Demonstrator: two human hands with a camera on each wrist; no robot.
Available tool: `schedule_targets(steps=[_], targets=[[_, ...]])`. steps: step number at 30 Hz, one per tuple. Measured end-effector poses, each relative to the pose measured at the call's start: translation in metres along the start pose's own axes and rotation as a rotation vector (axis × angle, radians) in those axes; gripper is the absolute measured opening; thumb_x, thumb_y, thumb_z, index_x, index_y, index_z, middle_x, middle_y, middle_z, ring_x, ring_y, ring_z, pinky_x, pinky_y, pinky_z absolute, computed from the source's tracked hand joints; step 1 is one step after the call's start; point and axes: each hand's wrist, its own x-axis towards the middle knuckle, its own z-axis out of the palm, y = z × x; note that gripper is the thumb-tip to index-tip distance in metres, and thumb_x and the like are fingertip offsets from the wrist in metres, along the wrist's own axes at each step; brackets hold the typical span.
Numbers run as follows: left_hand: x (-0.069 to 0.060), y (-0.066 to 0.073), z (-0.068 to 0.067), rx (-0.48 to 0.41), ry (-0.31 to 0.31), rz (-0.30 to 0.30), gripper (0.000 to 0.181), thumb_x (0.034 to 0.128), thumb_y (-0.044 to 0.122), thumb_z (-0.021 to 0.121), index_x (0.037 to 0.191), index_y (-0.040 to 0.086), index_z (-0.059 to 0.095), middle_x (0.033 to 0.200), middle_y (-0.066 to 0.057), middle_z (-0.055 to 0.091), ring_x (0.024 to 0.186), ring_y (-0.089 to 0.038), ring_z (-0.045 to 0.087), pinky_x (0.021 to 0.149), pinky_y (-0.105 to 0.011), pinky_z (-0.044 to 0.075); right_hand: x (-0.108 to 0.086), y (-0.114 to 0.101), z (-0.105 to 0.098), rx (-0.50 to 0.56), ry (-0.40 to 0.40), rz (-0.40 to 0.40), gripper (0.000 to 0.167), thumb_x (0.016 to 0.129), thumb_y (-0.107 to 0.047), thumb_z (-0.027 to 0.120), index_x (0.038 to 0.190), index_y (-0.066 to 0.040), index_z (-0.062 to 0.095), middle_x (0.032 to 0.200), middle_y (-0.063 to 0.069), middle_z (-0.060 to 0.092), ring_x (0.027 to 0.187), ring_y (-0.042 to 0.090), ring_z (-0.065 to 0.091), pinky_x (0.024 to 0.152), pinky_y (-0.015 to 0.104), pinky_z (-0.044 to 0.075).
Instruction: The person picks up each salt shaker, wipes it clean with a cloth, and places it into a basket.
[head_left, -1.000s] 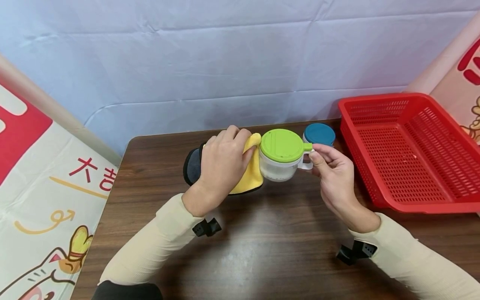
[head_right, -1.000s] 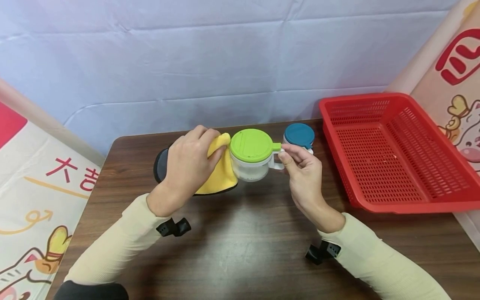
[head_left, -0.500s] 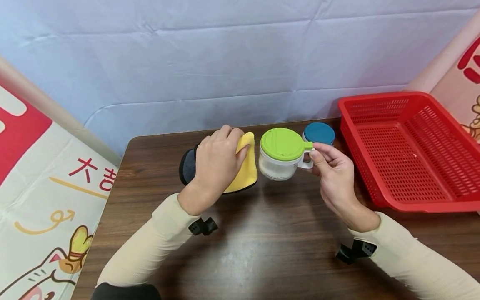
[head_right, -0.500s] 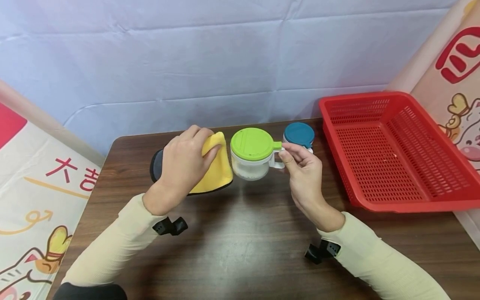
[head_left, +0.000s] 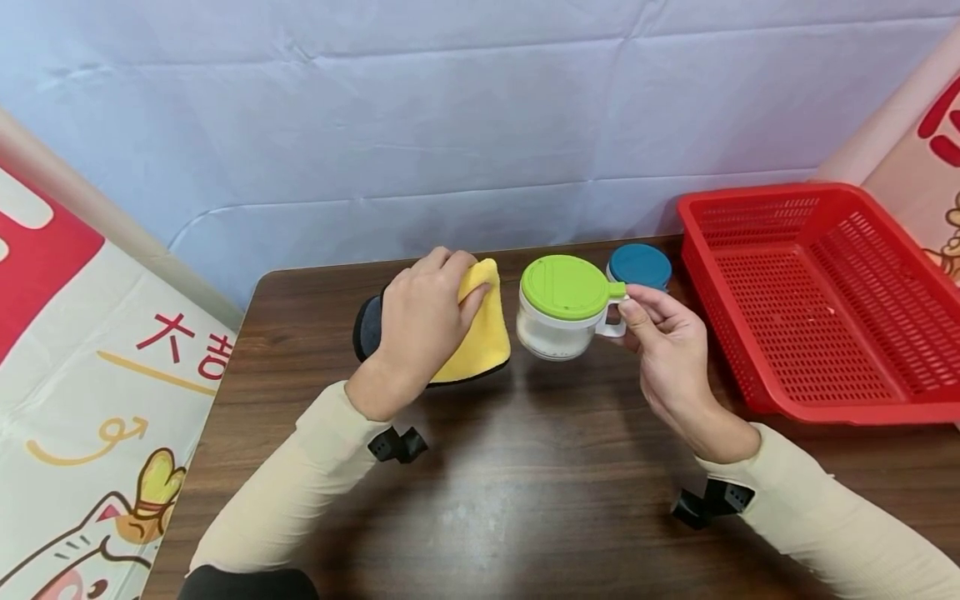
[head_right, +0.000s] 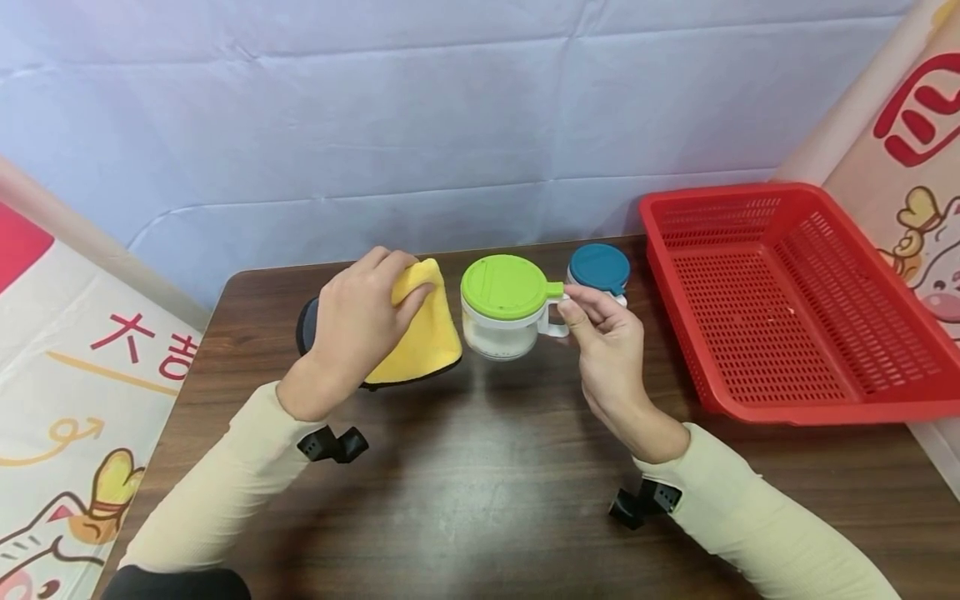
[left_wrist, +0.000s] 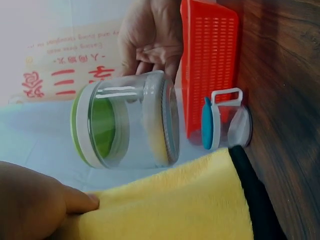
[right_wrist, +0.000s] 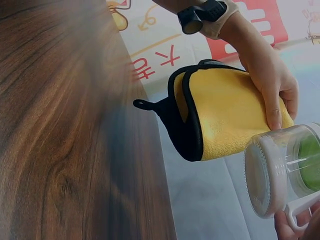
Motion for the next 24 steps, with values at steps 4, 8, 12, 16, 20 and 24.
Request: schedule_targets(steps=[4, 8, 12, 16, 20, 24], targets=[[0.007, -0.009, 0.000, -0.067, -0.026, 0.009, 0.027, 0.0945, 0.029, 0.076, 0.108, 0.005, 0.071, 0.092, -0.009, 0.069, 0.070, -0.024, 0.064, 0.060, -0.038, 0.054, 0.002, -0.001, 0.001, -0.010, -0.008, -0.001, 0.021, 0.096, 0.006, 0.062, 0.107, -0.006, 0.076, 0.098, 0.004, 0.078, 0.083, 0.012, 0.074, 0.074, 0.027, 0.060], [0.016, -0.020, 0.003, -0.093, -0.054, 0.027, 0.030, 0.0948, 0.030, 0.075, 0.111, 0.006, 0.072, 0.093, -0.009, 0.071, 0.072, -0.024, 0.064, 0.062, -0.038, 0.054, 0.002, -0.002, 0.001, -0.018, -0.005, 0.003, 0.022, 0.096, 0.006, 0.062, 0.109, -0.006, 0.076, 0.100, 0.004, 0.078, 0.084, 0.012, 0.074, 0.074, 0.029, 0.059], [0.024, -0.029, 0.008, -0.097, -0.075, 0.027, 0.030, 0.0949, 0.031, 0.075, 0.111, 0.006, 0.072, 0.095, -0.009, 0.071, 0.073, -0.025, 0.064, 0.063, -0.039, 0.054, 0.002, -0.003, 0.001, -0.033, 0.003, 0.007, 0.023, 0.096, 0.005, 0.063, 0.111, -0.006, 0.076, 0.101, 0.003, 0.078, 0.085, 0.013, 0.074, 0.076, 0.029, 0.059], [0.030, -0.032, 0.012, -0.127, -0.113, 0.004, 0.031, 0.0953, 0.032, 0.074, 0.113, 0.007, 0.072, 0.099, -0.008, 0.071, 0.077, -0.024, 0.065, 0.066, -0.040, 0.055, 0.001, -0.003, 0.002, -0.040, 0.008, 0.021, 0.023, 0.097, 0.006, 0.063, 0.109, -0.008, 0.077, 0.100, 0.003, 0.078, 0.084, 0.012, 0.074, 0.075, 0.028, 0.059], [0.035, -0.031, 0.014, -0.151, -0.143, -0.014, 0.031, 0.0962, 0.032, 0.073, 0.115, 0.008, 0.072, 0.102, -0.007, 0.072, 0.081, -0.024, 0.065, 0.068, -0.040, 0.055, 0.000, -0.001, 0.003, -0.037, 0.018, 0.032, 0.023, 0.096, 0.007, 0.062, 0.106, -0.008, 0.078, 0.097, 0.003, 0.078, 0.084, 0.012, 0.073, 0.073, 0.026, 0.060], [0.037, -0.030, 0.014, -0.153, -0.160, -0.021, 0.030, 0.0968, 0.033, 0.072, 0.115, 0.009, 0.072, 0.102, -0.006, 0.071, 0.082, -0.024, 0.066, 0.069, -0.040, 0.055, 0.000, -0.001, 0.003, -0.024, 0.020, 0.030, 0.024, 0.096, 0.007, 0.062, 0.105, -0.008, 0.078, 0.097, 0.003, 0.078, 0.083, 0.012, 0.073, 0.072, 0.026, 0.060]])
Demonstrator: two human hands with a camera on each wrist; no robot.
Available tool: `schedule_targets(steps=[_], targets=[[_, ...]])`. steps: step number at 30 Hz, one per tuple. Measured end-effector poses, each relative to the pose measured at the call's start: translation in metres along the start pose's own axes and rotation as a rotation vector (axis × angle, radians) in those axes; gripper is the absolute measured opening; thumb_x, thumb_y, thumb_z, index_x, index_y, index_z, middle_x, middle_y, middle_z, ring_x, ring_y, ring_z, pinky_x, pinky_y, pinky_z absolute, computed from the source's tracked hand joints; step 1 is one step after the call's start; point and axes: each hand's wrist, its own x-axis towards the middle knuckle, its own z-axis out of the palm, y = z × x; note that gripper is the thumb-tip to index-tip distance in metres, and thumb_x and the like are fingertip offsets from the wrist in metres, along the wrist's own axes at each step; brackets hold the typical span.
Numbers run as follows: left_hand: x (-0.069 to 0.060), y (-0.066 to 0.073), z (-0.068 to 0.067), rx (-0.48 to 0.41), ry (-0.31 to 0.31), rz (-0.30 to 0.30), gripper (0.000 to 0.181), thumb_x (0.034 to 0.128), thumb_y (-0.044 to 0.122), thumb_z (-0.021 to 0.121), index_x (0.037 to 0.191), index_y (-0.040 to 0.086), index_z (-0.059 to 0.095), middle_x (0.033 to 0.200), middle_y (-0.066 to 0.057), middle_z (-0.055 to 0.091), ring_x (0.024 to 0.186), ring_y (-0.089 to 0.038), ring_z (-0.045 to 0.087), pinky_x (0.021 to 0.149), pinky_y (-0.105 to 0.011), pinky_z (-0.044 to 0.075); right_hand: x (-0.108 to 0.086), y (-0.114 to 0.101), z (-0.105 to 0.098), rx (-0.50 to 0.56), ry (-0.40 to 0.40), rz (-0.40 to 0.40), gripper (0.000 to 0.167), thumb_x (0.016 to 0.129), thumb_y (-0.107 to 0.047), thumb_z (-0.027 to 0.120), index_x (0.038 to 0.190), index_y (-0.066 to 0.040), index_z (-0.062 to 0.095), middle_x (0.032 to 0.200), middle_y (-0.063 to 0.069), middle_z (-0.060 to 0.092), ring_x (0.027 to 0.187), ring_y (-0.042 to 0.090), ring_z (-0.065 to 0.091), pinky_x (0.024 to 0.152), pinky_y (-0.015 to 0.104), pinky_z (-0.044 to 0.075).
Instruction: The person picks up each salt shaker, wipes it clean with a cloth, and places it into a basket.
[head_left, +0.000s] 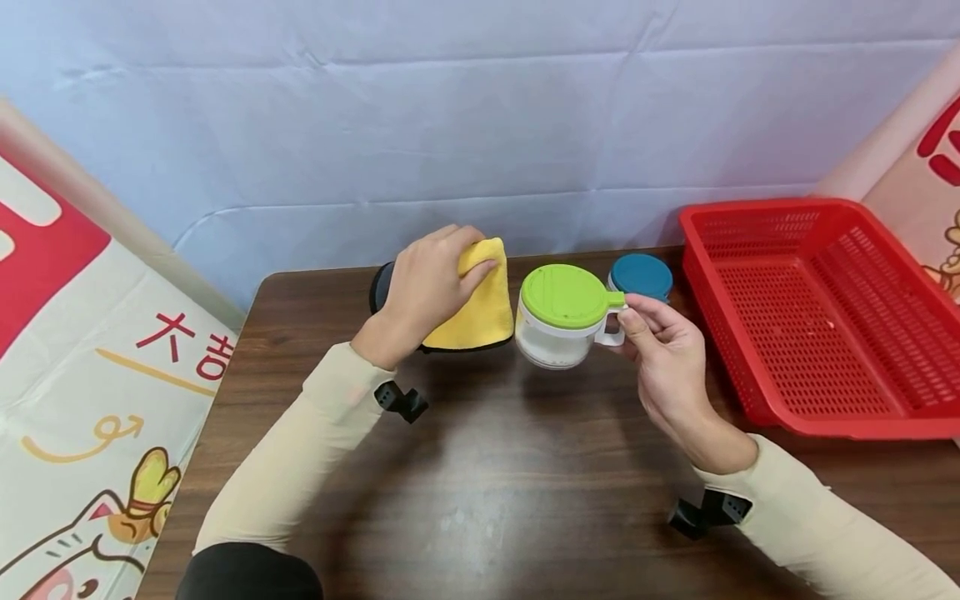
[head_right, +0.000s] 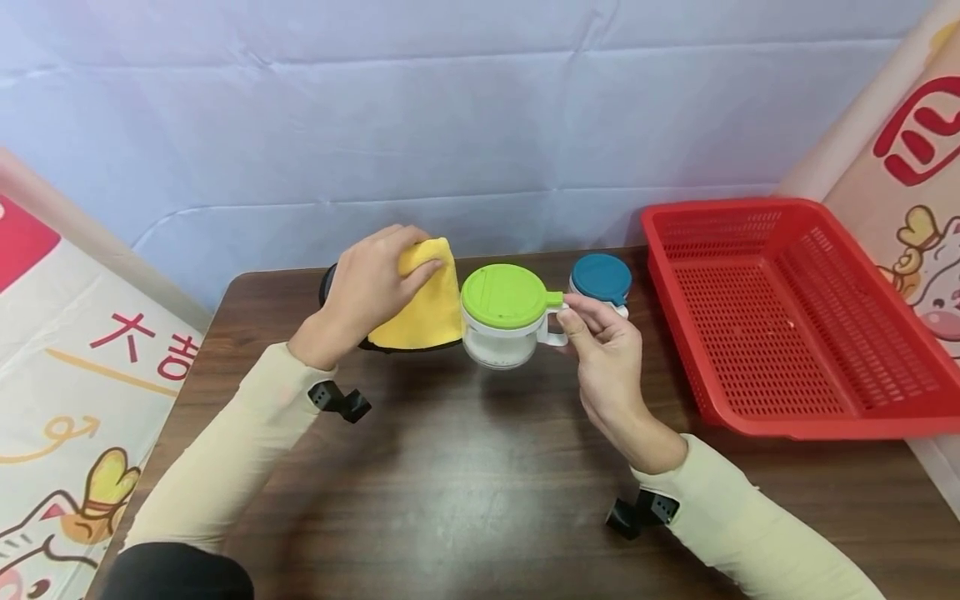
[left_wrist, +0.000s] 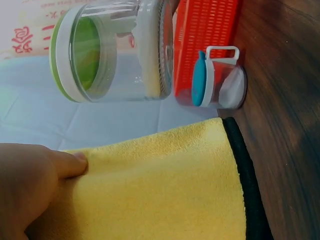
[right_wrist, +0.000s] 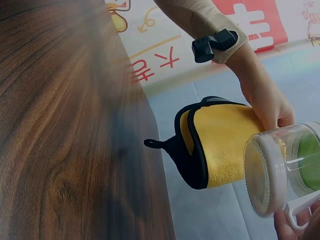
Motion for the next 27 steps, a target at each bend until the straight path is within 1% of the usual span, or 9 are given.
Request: schedule_targets(steps=[5, 8, 10, 12, 15, 19, 21, 24, 27], targets=[[0.001, -0.001, 0.001, 0.013, -0.011, -0.002, 0.031, 0.0966, 0.034, 0.072, 0.115, 0.009, 0.072, 0.102, -0.006, 0.071, 0.081, -0.024, 0.065, 0.070, -0.039, 0.055, 0.001, -0.001, -0.001, 0.018, -0.025, -0.011, 0.024, 0.097, 0.007, 0.061, 0.108, -0.007, 0.077, 0.100, 0.004, 0.078, 0.084, 0.012, 0.074, 0.075, 0.028, 0.059], [0.005, -0.002, 0.001, 0.012, -0.006, 0.017, 0.031, 0.0959, 0.035, 0.073, 0.114, 0.010, 0.072, 0.101, -0.005, 0.071, 0.080, -0.023, 0.063, 0.069, -0.038, 0.053, 0.002, -0.001, -0.001, 0.033, -0.037, -0.014, 0.023, 0.097, 0.006, 0.062, 0.109, -0.006, 0.077, 0.100, 0.004, 0.078, 0.085, 0.013, 0.074, 0.075, 0.027, 0.060], [0.009, -0.001, 0.002, 0.004, -0.020, 0.030, 0.033, 0.0953, 0.036, 0.073, 0.115, 0.010, 0.072, 0.101, -0.005, 0.071, 0.078, -0.022, 0.061, 0.068, -0.038, 0.052, 0.002, 0.000, 0.000, 0.038, -0.037, -0.012, 0.023, 0.097, 0.006, 0.062, 0.108, -0.006, 0.077, 0.100, 0.004, 0.078, 0.084, 0.012, 0.074, 0.074, 0.027, 0.060], [0.017, 0.000, 0.003, 0.000, -0.065, 0.047, 0.034, 0.0955, 0.038, 0.072, 0.116, 0.011, 0.072, 0.102, -0.004, 0.069, 0.078, -0.020, 0.059, 0.067, -0.037, 0.050, 0.001, 0.000, 0.000, 0.045, -0.035, -0.004, 0.023, 0.096, 0.007, 0.062, 0.106, -0.007, 0.077, 0.098, 0.004, 0.078, 0.083, 0.012, 0.074, 0.073, 0.027, 0.060], [0.033, 0.004, 0.002, -0.010, -0.147, 0.072, 0.034, 0.0972, 0.040, 0.069, 0.118, 0.014, 0.071, 0.107, -0.002, 0.069, 0.083, -0.018, 0.059, 0.069, -0.035, 0.049, 0.000, 0.002, 0.001, 0.046, -0.027, -0.001, 0.024, 0.096, 0.008, 0.062, 0.104, -0.008, 0.077, 0.096, 0.004, 0.078, 0.083, 0.012, 0.074, 0.072, 0.027, 0.060], [0.059, 0.011, 0.000, -0.049, -0.242, 0.115, 0.036, 0.0986, 0.042, 0.066, 0.123, 0.016, 0.071, 0.115, 0.000, 0.069, 0.094, -0.016, 0.061, 0.077, -0.034, 0.050, -0.001, 0.003, 0.001, 0.046, -0.025, -0.001, 0.023, 0.096, 0.008, 0.062, 0.104, -0.008, 0.078, 0.096, 0.004, 0.078, 0.084, 0.012, 0.073, 0.072, 0.027, 0.060], [0.068, 0.014, -0.001, -0.076, -0.289, 0.144, 0.038, 0.0985, 0.043, 0.066, 0.125, 0.016, 0.071, 0.114, 0.001, 0.069, 0.095, -0.016, 0.060, 0.080, -0.033, 0.049, -0.001, 0.003, 0.001, 0.046, -0.032, 0.000, 0.023, 0.096, 0.007, 0.062, 0.105, -0.007, 0.077, 0.097, 0.004, 0.078, 0.084, 0.012, 0.073, 0.072, 0.027, 0.060], [0.078, 0.020, -0.002, -0.108, -0.339, 0.197, 0.037, 0.0983, 0.042, 0.066, 0.125, 0.016, 0.071, 0.110, 0.002, 0.068, 0.094, -0.015, 0.058, 0.083, -0.031, 0.048, -0.001, 0.004, 0.002, 0.048, -0.046, -0.001, 0.022, 0.096, 0.007, 0.062, 0.106, -0.006, 0.077, 0.098, 0.004, 0.078, 0.084, 0.012, 0.074, 0.073, 0.027, 0.060], [0.083, 0.026, -0.003, -0.119, -0.376, 0.226, 0.038, 0.0981, 0.042, 0.067, 0.125, 0.016, 0.071, 0.111, 0.003, 0.067, 0.095, -0.014, 0.058, 0.084, -0.029, 0.047, 0.000, 0.003, 0.002, 0.052, -0.051, -0.004, 0.022, 0.096, 0.007, 0.062, 0.106, -0.006, 0.077, 0.098, 0.005, 0.078, 0.084, 0.012, 0.074, 0.073, 0.028, 0.060]])
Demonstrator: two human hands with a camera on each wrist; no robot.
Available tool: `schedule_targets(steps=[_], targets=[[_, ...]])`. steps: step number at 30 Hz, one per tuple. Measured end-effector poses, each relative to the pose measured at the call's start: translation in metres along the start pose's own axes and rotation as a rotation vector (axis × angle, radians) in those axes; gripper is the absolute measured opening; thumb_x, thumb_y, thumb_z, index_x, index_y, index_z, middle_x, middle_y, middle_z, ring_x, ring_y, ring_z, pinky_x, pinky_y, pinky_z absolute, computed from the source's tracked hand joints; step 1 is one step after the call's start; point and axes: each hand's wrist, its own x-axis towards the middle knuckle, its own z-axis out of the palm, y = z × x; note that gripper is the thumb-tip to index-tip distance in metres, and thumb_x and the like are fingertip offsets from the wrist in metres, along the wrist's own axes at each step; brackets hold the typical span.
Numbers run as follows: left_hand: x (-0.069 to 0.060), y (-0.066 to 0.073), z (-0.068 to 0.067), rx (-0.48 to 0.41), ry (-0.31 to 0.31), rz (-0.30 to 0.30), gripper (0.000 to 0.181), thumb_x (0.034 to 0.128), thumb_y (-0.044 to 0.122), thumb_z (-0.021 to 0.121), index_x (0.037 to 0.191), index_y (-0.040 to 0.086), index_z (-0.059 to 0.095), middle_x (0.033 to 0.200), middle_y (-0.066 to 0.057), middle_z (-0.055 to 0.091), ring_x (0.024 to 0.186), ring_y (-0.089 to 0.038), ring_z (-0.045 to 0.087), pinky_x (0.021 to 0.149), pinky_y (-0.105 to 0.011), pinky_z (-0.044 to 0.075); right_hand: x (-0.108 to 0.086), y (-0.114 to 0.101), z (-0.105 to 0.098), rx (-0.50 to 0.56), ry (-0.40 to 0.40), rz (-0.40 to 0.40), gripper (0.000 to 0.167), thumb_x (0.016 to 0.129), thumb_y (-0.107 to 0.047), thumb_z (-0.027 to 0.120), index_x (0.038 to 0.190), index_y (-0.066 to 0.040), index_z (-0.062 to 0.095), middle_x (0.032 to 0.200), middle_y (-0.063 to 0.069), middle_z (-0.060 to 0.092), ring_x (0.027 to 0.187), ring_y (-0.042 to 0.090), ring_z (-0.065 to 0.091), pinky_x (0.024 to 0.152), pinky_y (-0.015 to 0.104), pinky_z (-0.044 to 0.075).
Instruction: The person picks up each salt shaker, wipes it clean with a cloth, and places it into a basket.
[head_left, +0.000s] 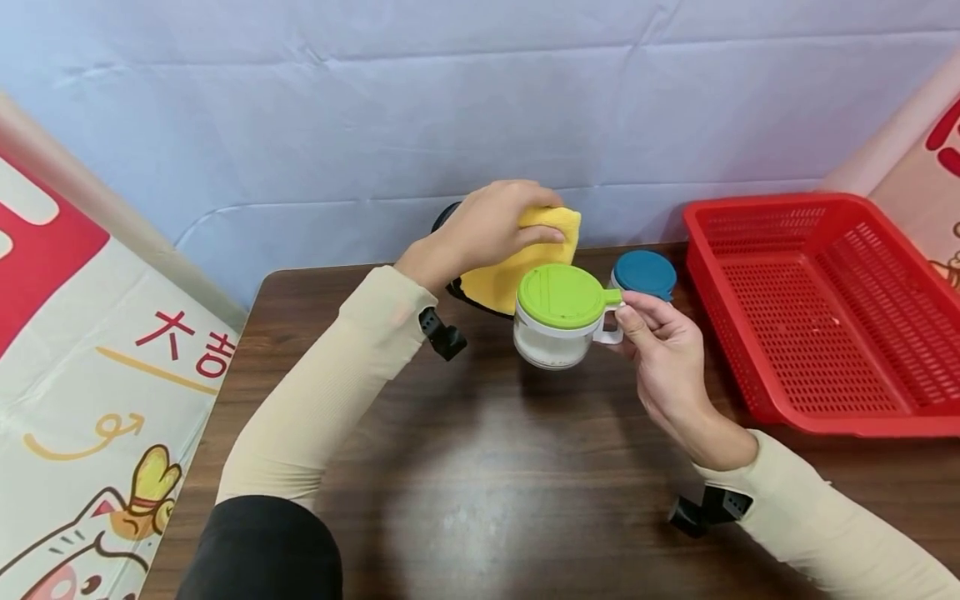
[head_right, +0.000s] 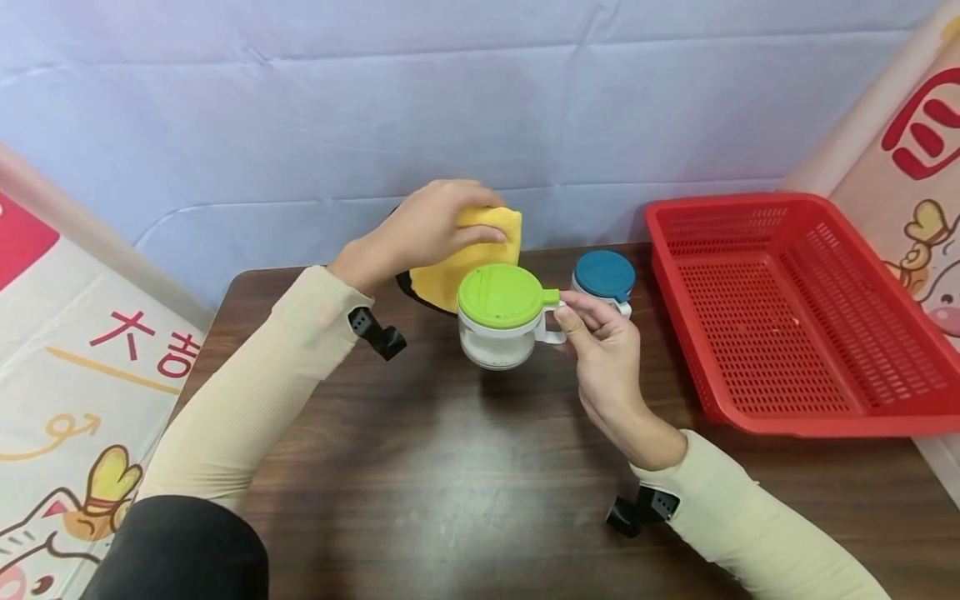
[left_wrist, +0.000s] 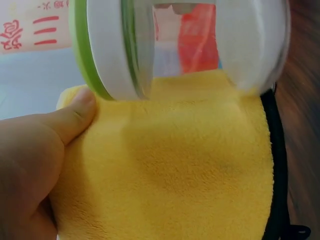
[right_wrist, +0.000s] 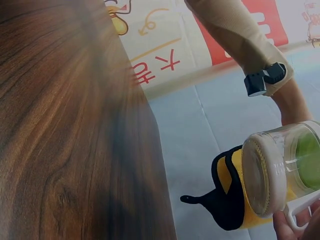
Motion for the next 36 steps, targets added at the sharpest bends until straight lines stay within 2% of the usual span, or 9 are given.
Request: schedule_targets(steps=[4, 9, 16, 20, 26, 36], targets=[[0.003, 0.005, -0.002, 0.006, -0.032, -0.005, 0.039, 0.0980, 0.042, 0.067, 0.127, 0.016, 0.070, 0.114, 0.002, 0.067, 0.098, -0.013, 0.058, 0.085, -0.028, 0.047, 0.001, 0.001, 0.001, 0.002, 0.017, 0.013, 0.023, 0.096, 0.007, 0.062, 0.105, -0.007, 0.077, 0.096, 0.005, 0.078, 0.083, 0.012, 0.073, 0.071, 0.027, 0.060], [0.002, 0.005, -0.001, 0.012, -0.036, -0.025, 0.038, 0.0979, 0.041, 0.067, 0.127, 0.016, 0.070, 0.112, 0.003, 0.066, 0.096, -0.014, 0.057, 0.084, -0.028, 0.047, 0.001, 0.001, 0.000, 0.000, 0.053, 0.037, 0.022, 0.096, 0.006, 0.063, 0.103, -0.009, 0.078, 0.095, 0.003, 0.078, 0.082, 0.011, 0.073, 0.070, 0.027, 0.060], [0.000, 0.002, 0.003, 0.003, -0.022, -0.011, 0.036, 0.0981, 0.040, 0.068, 0.123, 0.015, 0.071, 0.110, 0.002, 0.067, 0.095, -0.014, 0.057, 0.085, -0.028, 0.047, 0.000, 0.003, -0.003, 0.032, 0.058, 0.037, 0.022, 0.096, 0.005, 0.064, 0.103, -0.009, 0.078, 0.097, 0.003, 0.078, 0.084, 0.012, 0.074, 0.072, 0.028, 0.060], [0.002, 0.003, 0.002, -0.001, -0.038, -0.011, 0.038, 0.0981, 0.041, 0.067, 0.126, 0.016, 0.070, 0.113, 0.002, 0.067, 0.097, -0.014, 0.057, 0.086, -0.028, 0.047, -0.001, 0.003, -0.004, 0.041, 0.042, 0.019, 0.021, 0.095, 0.006, 0.063, 0.105, -0.007, 0.078, 0.098, 0.004, 0.078, 0.084, 0.013, 0.074, 0.072, 0.028, 0.060], [0.009, 0.008, 0.003, -0.038, -0.094, 0.002, 0.038, 0.0986, 0.040, 0.067, 0.129, 0.017, 0.070, 0.116, 0.004, 0.068, 0.100, -0.012, 0.056, 0.087, -0.027, 0.046, 0.000, 0.002, -0.004, 0.029, 0.018, 0.010, 0.022, 0.096, 0.006, 0.062, 0.105, -0.007, 0.077, 0.097, 0.004, 0.078, 0.085, 0.012, 0.073, 0.071, 0.028, 0.060], [0.021, 0.027, 0.007, 0.032, -0.230, 0.063, 0.034, 0.1027, 0.038, 0.061, 0.131, 0.019, 0.068, 0.125, 0.006, 0.066, 0.109, -0.011, 0.056, 0.097, -0.026, 0.042, 0.001, 0.002, -0.003, 0.026, 0.009, 0.013, 0.022, 0.097, 0.007, 0.062, 0.102, -0.008, 0.077, 0.093, 0.004, 0.077, 0.083, 0.011, 0.073, 0.067, 0.025, 0.060]])
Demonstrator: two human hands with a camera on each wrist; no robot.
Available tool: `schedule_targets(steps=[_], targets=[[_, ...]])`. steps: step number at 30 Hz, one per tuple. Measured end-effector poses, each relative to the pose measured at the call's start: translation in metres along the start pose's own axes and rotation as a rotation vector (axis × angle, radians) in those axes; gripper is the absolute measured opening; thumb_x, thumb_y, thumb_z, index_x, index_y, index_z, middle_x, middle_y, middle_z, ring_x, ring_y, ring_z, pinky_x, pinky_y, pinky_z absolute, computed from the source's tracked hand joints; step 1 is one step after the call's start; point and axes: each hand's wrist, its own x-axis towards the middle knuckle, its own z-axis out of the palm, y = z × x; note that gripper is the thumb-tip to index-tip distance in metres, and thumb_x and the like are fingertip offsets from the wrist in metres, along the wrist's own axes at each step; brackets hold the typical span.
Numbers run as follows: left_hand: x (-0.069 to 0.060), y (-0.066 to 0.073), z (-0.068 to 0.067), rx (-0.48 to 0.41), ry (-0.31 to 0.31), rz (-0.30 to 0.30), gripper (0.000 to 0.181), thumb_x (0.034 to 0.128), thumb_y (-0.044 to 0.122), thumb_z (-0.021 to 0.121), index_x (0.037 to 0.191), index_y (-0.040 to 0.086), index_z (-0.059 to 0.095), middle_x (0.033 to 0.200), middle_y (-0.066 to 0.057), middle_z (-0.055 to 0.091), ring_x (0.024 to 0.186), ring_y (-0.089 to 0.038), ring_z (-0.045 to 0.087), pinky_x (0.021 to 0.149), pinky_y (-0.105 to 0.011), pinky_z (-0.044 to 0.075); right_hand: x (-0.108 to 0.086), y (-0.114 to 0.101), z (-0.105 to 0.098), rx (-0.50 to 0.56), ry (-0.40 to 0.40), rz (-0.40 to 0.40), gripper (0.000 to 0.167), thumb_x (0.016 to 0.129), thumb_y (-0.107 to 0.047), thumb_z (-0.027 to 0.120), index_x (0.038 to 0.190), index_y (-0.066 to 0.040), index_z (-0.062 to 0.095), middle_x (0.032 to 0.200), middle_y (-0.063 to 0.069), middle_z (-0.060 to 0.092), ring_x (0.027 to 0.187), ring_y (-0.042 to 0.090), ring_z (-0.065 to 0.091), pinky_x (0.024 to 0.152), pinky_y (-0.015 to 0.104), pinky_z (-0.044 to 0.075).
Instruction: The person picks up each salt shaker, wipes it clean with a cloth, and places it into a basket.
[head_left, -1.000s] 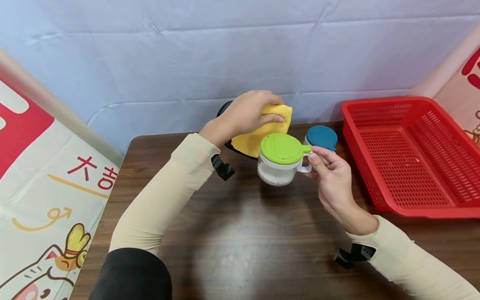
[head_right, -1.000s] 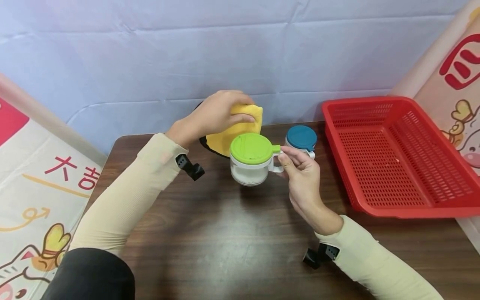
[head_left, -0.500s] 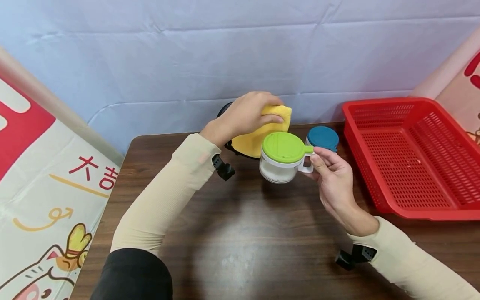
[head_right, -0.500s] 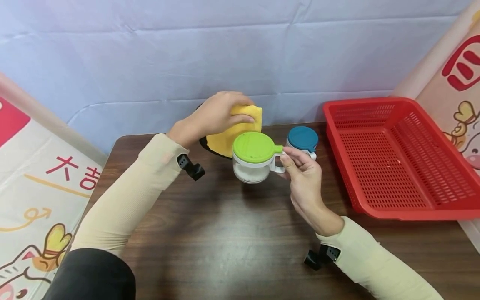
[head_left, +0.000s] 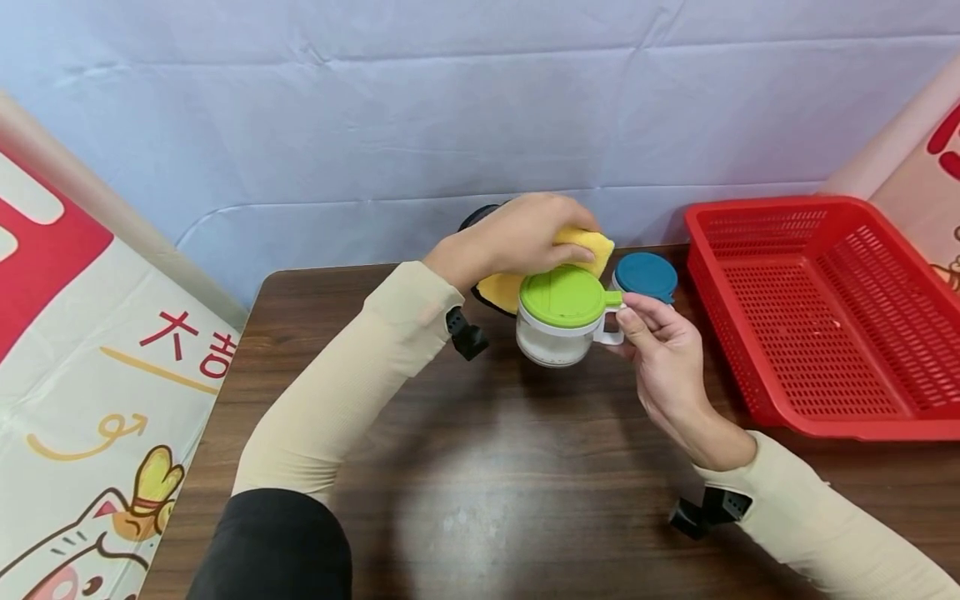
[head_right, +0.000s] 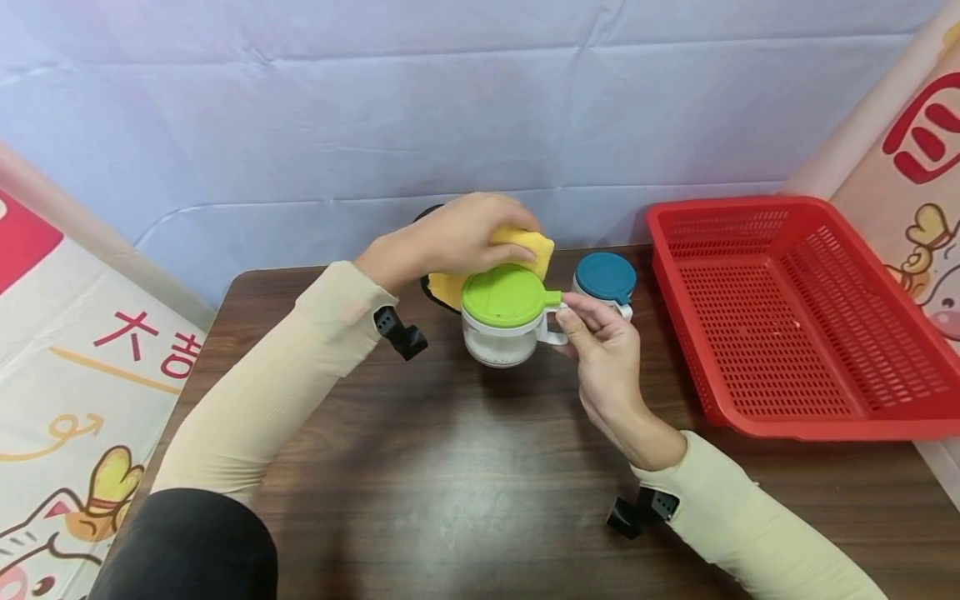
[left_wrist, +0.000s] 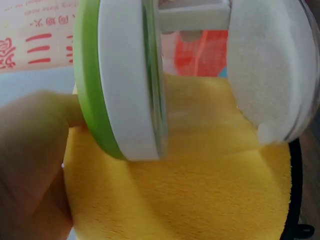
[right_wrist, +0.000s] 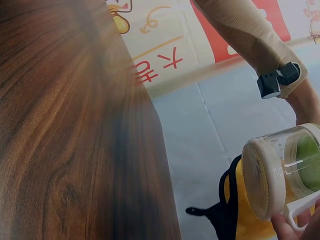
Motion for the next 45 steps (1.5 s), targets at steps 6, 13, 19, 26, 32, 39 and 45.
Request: schedule_targets(steps=[6, 13, 19, 26, 32, 39, 45], targets=[[0.0007, 0.0055, 0.0002, 0.011, -0.098, 0.035, 0.032, 0.1062, 0.032, 0.055, 0.135, 0.023, 0.066, 0.132, 0.009, 0.064, 0.119, -0.007, 0.055, 0.110, -0.028, 0.033, -0.0001, -0.0003, 0.0002, -0.007, -0.017, -0.006, 0.021, 0.097, 0.006, 0.062, 0.103, -0.007, 0.077, 0.094, 0.004, 0.077, 0.083, 0.010, 0.072, 0.068, 0.025, 0.060], [-0.0001, 0.0065, 0.0004, 0.033, -0.132, 0.035, 0.032, 0.1077, 0.031, 0.051, 0.136, 0.027, 0.065, 0.132, 0.012, 0.063, 0.118, -0.006, 0.054, 0.107, -0.030, 0.035, 0.0000, -0.0002, 0.0008, -0.008, -0.031, -0.007, 0.022, 0.097, 0.006, 0.061, 0.104, -0.007, 0.077, 0.094, 0.004, 0.077, 0.084, 0.010, 0.071, 0.068, 0.025, 0.060], [0.0000, 0.0061, 0.0006, 0.045, -0.132, 0.035, 0.032, 0.1077, 0.028, 0.052, 0.136, 0.026, 0.065, 0.134, 0.011, 0.063, 0.121, -0.006, 0.054, 0.105, -0.030, 0.036, 0.0007, -0.0014, 0.0015, -0.012, -0.037, -0.013, 0.021, 0.097, 0.006, 0.061, 0.105, -0.006, 0.077, 0.096, 0.005, 0.077, 0.084, 0.012, 0.072, 0.069, 0.026, 0.060], [0.0012, 0.0068, -0.0006, 0.046, -0.143, 0.042, 0.031, 0.1079, 0.027, 0.051, 0.135, 0.028, 0.066, 0.134, 0.012, 0.063, 0.122, -0.007, 0.053, 0.103, -0.031, 0.036, 0.0016, -0.0030, 0.0024, -0.011, -0.033, -0.015, 0.021, 0.098, 0.006, 0.061, 0.104, -0.006, 0.076, 0.096, 0.005, 0.077, 0.084, 0.012, 0.072, 0.069, 0.026, 0.060], [0.0019, 0.0073, -0.0013, 0.035, -0.145, 0.040, 0.030, 0.1076, 0.025, 0.052, 0.132, 0.030, 0.067, 0.132, 0.013, 0.063, 0.122, -0.006, 0.053, 0.101, -0.031, 0.034, 0.0007, -0.0050, 0.0028, -0.044, -0.019, -0.007, 0.021, 0.097, 0.006, 0.061, 0.105, -0.006, 0.077, 0.095, 0.004, 0.077, 0.084, 0.011, 0.072, 0.068, 0.025, 0.060], [0.0003, 0.0080, 0.0011, 0.040, -0.151, 0.033, 0.030, 0.1075, 0.025, 0.052, 0.133, 0.030, 0.066, 0.133, 0.013, 0.062, 0.123, -0.007, 0.052, 0.099, -0.032, 0.034, -0.0014, -0.0028, 0.0014, -0.043, -0.020, -0.004, 0.021, 0.097, 0.006, 0.062, 0.106, -0.006, 0.076, 0.097, 0.004, 0.077, 0.085, 0.012, 0.072, 0.070, 0.025, 0.060], [-0.0028, 0.0038, 0.0025, 0.018, -0.147, 0.035, 0.031, 0.1072, 0.024, 0.053, 0.136, 0.026, 0.065, 0.134, 0.010, 0.062, 0.126, -0.009, 0.053, 0.105, -0.035, 0.034, -0.0023, -0.0022, 0.0012, -0.039, -0.023, 0.003, 0.022, 0.097, 0.005, 0.062, 0.106, -0.009, 0.077, 0.098, 0.003, 0.077, 0.084, 0.012, 0.073, 0.071, 0.026, 0.060]])
